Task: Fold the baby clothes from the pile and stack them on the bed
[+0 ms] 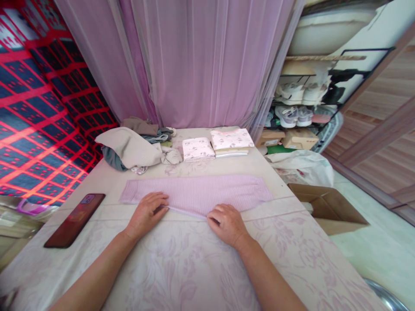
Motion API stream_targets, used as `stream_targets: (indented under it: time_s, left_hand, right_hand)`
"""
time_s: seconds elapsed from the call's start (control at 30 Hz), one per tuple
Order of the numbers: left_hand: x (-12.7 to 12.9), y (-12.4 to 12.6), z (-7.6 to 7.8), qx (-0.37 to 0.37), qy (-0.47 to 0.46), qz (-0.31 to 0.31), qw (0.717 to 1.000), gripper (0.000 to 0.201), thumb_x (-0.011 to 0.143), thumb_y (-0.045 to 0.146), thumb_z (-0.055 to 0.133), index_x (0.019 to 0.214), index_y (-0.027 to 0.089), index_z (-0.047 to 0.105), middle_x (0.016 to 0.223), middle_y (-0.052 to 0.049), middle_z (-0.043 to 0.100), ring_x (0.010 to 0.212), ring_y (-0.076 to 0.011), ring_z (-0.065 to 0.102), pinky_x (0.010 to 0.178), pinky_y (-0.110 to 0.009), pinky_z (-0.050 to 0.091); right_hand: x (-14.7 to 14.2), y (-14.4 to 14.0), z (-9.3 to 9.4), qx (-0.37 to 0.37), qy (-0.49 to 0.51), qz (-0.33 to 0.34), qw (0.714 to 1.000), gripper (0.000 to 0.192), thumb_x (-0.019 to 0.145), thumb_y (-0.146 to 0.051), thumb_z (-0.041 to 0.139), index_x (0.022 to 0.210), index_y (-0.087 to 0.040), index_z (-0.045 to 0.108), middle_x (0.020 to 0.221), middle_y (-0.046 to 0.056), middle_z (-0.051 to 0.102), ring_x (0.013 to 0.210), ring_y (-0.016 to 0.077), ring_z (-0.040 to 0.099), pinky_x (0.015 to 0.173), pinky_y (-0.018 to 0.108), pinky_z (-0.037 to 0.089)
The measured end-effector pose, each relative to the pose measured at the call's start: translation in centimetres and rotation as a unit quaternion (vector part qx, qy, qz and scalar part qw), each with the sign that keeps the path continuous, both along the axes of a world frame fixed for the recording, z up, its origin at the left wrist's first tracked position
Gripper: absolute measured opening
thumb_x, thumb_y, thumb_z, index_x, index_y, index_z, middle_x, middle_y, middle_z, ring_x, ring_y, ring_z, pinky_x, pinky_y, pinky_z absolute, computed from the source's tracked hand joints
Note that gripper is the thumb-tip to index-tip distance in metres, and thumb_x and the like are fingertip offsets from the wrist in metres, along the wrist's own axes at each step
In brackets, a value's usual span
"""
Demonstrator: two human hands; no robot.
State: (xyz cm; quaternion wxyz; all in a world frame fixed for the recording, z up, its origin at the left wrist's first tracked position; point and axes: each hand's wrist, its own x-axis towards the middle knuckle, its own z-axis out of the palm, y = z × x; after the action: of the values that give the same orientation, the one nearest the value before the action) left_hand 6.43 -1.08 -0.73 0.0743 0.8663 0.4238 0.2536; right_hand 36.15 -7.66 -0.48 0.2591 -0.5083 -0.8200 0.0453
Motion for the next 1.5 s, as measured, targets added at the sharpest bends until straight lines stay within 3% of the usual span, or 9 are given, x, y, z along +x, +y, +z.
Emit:
stream_targets:
  time_s: [0.23, 0.47, 0.63, 0.8, 0.9, 1.03, 1.23, 1.4, 1.5]
  left_hand:
    - [-4.6, 1.2, 0.3, 0.018, -0.001, 0.009, 1.0, 0.017, 0.09, 0.033, 0.053, 0.088, 0.021, 0.065, 0.102, -0.006, 0.071, 0.1, -0.0214, 0.063, 0.091, -0.042, 0.048]
    - [-5.4, 0.3, 0.6, -0.001, 0.023, 0.014, 1.0, 0.021, 0.092, 0.032, 0.047, 0.082, 0.021, 0.062, 0.104, -0.006, 0.07, 0.104, -0.0214, 0.062, 0.095, -0.043, 0.045]
    - [-5.6, 0.2, 0.6, -0.001, 0.012, 0.022, 1.0, 0.021, 0.09, 0.038, 0.051, 0.095, 0.021, 0.062, 0.107, -0.008, 0.069, 0.105, -0.0228, 0.061, 0.094, -0.043, 0.047]
    - [-0.6, -1.4, 1.8, 0.007, 0.008, -0.027, 1.0, 0.021, 0.09, 0.031, 0.049, 0.1, 0.023, 0.066, 0.11, -0.007, 0.067, 0.106, -0.0219, 0.059, 0.096, -0.042, 0.045]
    - [4.5, -3.2, 1.8, -0.018, 0.029, -0.101, 0.994, 0.02, 0.089, 0.03, 0.052, 0.1, 0.028, 0.069, 0.127, -0.004, 0.059, 0.121, -0.0246, 0.049, 0.106, -0.047, 0.036]
    - [9.2, -4.7, 1.1, -0.048, 0.062, -0.13, 0.988, 0.029, 0.086, 0.039, 0.056, 0.112, 0.028, 0.066, 0.143, -0.008, 0.044, 0.135, -0.0316, 0.034, 0.111, -0.056, 0.024]
    - [11.7, -5.7, 0.1, -0.056, 0.086, -0.1, 0.99, 0.034, 0.085, 0.043, 0.057, 0.114, 0.027, 0.064, 0.151, -0.009, 0.033, 0.14, -0.0346, 0.024, 0.112, -0.06, 0.02]
    - [12.9, -6.2, -0.6, -0.066, 0.08, -0.078, 0.992, 0.039, 0.084, 0.051, 0.057, 0.113, 0.026, 0.064, 0.154, -0.009, 0.027, 0.141, -0.0366, 0.021, 0.111, -0.063, 0.018]
    - [12.3, -6.0, -0.6, -0.08, 0.078, -0.108, 0.988, 0.036, 0.086, 0.049, 0.054, 0.111, 0.026, 0.065, 0.155, -0.008, 0.024, 0.141, -0.0358, 0.02, 0.111, -0.062, 0.018]
  right_hand:
    - [0.3, 0.1, -0.1, -0.012, 0.004, 0.0, 1.0, 0.026, 0.089, -0.027, 0.05, 0.074, -0.024, 0.07, 0.07, 0.002, 0.066, 0.07, 0.015, 0.059, 0.067, 0.028, 0.043]
    - [0.4, -0.1, 0.6, -0.016, -0.001, 0.031, 0.999, 0.025, 0.088, -0.024, 0.05, 0.073, -0.022, 0.069, 0.068, 0.002, 0.064, 0.067, 0.0155, 0.058, 0.065, 0.028, 0.043]
    - [1.6, 0.0, 1.0, -0.053, 0.119, 0.026, 0.991, 0.022, 0.088, -0.025, 0.048, 0.079, -0.023, 0.069, 0.074, 0.003, 0.067, 0.071, 0.0158, 0.061, 0.067, 0.028, 0.048]
    - [4.2, 0.9, 0.1, 0.057, 0.14, -0.151, 0.977, 0.023, 0.087, -0.028, 0.047, 0.082, -0.022, 0.069, 0.081, 0.006, 0.07, 0.08, 0.0205, 0.063, 0.077, 0.034, 0.049]
    - [5.6, 1.3, -0.8, 0.087, 0.073, -0.207, 0.972, 0.021, 0.085, -0.026, 0.049, 0.083, -0.023, 0.07, 0.086, 0.005, 0.071, 0.087, 0.022, 0.062, 0.085, 0.038, 0.045]
    - [7.3, 1.4, -1.5, 0.108, 0.026, -0.275, 0.955, 0.018, 0.083, -0.026, 0.053, 0.085, -0.025, 0.071, 0.099, 0.005, 0.07, 0.109, 0.0261, 0.055, 0.1, 0.046, 0.033]
    - [10.6, 1.6, -2.6, 0.066, 0.047, -0.428, 0.9, 0.034, 0.083, -0.036, 0.049, 0.106, -0.02, 0.068, 0.121, 0.013, 0.059, 0.114, 0.0304, 0.05, 0.093, 0.048, 0.038]
    - [11.7, 1.8, -3.2, 0.033, 0.055, -0.426, 0.902, 0.038, 0.086, -0.041, 0.043, 0.107, -0.022, 0.067, 0.117, 0.012, 0.06, 0.104, 0.0252, 0.055, 0.089, 0.041, 0.041]
    - [12.1, 2.0, -3.4, 0.038, 0.067, -0.426, 0.902, 0.034, 0.086, -0.037, 0.043, 0.103, -0.023, 0.069, 0.11, 0.009, 0.063, 0.101, 0.0239, 0.056, 0.087, 0.039, 0.042]
